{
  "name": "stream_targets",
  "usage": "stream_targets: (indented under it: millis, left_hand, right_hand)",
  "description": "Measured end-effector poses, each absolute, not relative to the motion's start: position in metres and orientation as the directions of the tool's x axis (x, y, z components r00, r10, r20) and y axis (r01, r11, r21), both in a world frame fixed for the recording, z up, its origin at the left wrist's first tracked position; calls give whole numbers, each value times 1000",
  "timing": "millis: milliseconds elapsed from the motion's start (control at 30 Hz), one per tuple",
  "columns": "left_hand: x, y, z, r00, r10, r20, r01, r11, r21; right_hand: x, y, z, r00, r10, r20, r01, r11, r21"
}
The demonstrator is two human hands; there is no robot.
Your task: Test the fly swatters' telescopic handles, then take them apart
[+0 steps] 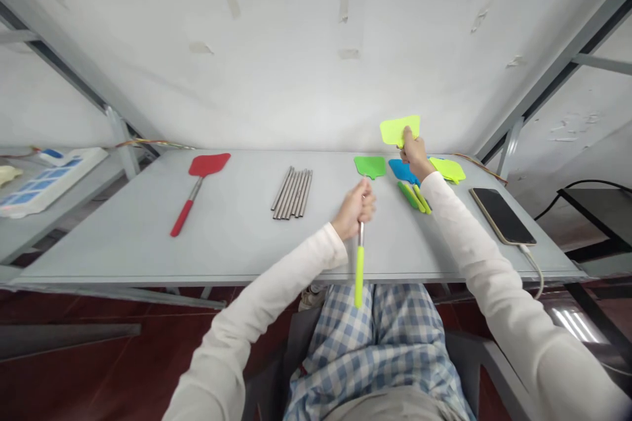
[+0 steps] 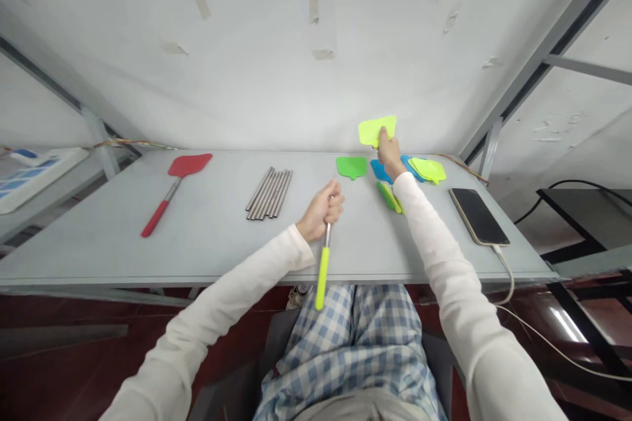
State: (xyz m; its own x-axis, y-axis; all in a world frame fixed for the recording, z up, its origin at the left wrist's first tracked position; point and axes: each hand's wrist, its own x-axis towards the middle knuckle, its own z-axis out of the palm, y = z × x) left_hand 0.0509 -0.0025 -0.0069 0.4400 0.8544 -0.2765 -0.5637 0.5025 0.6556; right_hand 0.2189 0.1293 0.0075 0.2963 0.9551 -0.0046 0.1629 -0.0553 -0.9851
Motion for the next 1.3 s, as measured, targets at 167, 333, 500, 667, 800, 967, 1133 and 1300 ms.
stream_targets:
  millis: [167, 333, 500, 667, 800, 967, 1133, 1300]
  left_hand:
    - [25, 30, -3, 463, 834, -300, -731, 551, 402]
    - [22, 54, -12, 422, 865, -271, -797, 497, 344]
    - [21, 63, -20, 370, 880, -298, -785, 467, 406]
    - [16, 66, -22, 353, 893, -280, -798, 444, 407]
    - [13, 68, -22, 367, 885, -287, -786, 460, 413]
    - [11, 65, -12, 381, 875, -300, -774, 479, 415]
    - [11, 60, -5, 397, 852, -341, -758, 514, 401]
    - [11, 60, -10, 410, 839, -358, -765, 530, 365]
  right_hand:
    - [235, 120, 1, 253, 967, -11, 216, -68, -974]
    - [235, 108, -7, 158, 976, -147, 264, -185, -947]
    - [260, 91, -7, 166, 976, -142, 326, -190, -926]
    - [307, 84, -4, 266, 951, -157, 373, -252, -893]
    - [342, 95, -3, 350, 912, -211, 352, -337, -873]
    - [360, 108, -4, 428, 867, -254, 420, -440, -794]
    - [362, 107, -6, 503, 849, -159, 585, -470, -661]
    - [363, 99, -2, 528, 840, -122, 415, -381, -826]
